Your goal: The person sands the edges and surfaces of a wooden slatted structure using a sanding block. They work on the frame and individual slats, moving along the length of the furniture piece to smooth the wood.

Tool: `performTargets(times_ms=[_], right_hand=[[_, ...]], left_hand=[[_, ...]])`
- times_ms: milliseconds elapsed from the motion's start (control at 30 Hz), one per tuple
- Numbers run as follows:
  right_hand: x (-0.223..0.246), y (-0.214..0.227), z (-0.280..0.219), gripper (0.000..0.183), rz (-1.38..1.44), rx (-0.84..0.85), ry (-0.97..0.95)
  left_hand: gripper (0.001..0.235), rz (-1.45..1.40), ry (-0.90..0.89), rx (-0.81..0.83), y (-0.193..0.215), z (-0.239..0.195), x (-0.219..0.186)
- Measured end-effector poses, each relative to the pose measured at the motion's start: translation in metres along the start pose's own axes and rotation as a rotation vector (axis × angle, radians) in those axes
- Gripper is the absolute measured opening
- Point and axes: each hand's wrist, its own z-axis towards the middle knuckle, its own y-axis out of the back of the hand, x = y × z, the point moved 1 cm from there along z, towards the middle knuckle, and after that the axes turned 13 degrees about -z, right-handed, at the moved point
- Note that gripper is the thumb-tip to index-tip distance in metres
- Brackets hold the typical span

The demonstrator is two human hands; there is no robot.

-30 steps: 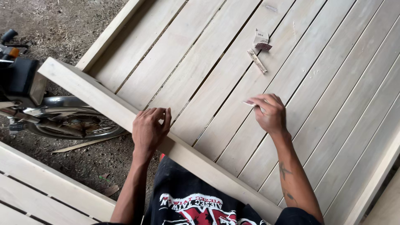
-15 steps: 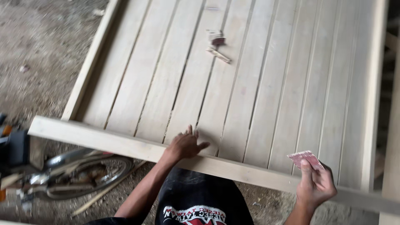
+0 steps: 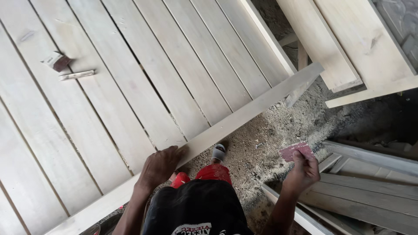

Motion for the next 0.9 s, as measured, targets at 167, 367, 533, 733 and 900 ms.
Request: performTargets(times_ms=[167, 367, 533, 733, 900], right_hand=[[-0.037, 0.010, 0.039, 0.007, -0.045, 0.096, 0.013], [-0.080, 0.043, 0.120, 0.017, -0.076, 0.194, 0.085], [-0.124, 0.085, 0.186, 0.016, -0.179, 0.253, 0.206], [-0.185, 0.131, 0.221, 0.013, -0.421, 0.206, 0.026], [-0.270, 0.143, 0.219, 0.019, -0.246, 0.223, -0.268]], left_hand=[[0.030, 0.064, -0.213, -0.252, -0.032, 0.037, -0.045], [0.040, -0.027, -0.136, -0.532, -0.086, 0.112, -0.125], [0.038, 0.048, -0.164, -0.721, -0.124, 0.169, -0.193], [0.045, 0.075, -0.084, -0.596, -0.144, 0.230, -0.250], [0.078, -0.241, 0.254, -0.006, -0.127, 0.308, -0.261]])
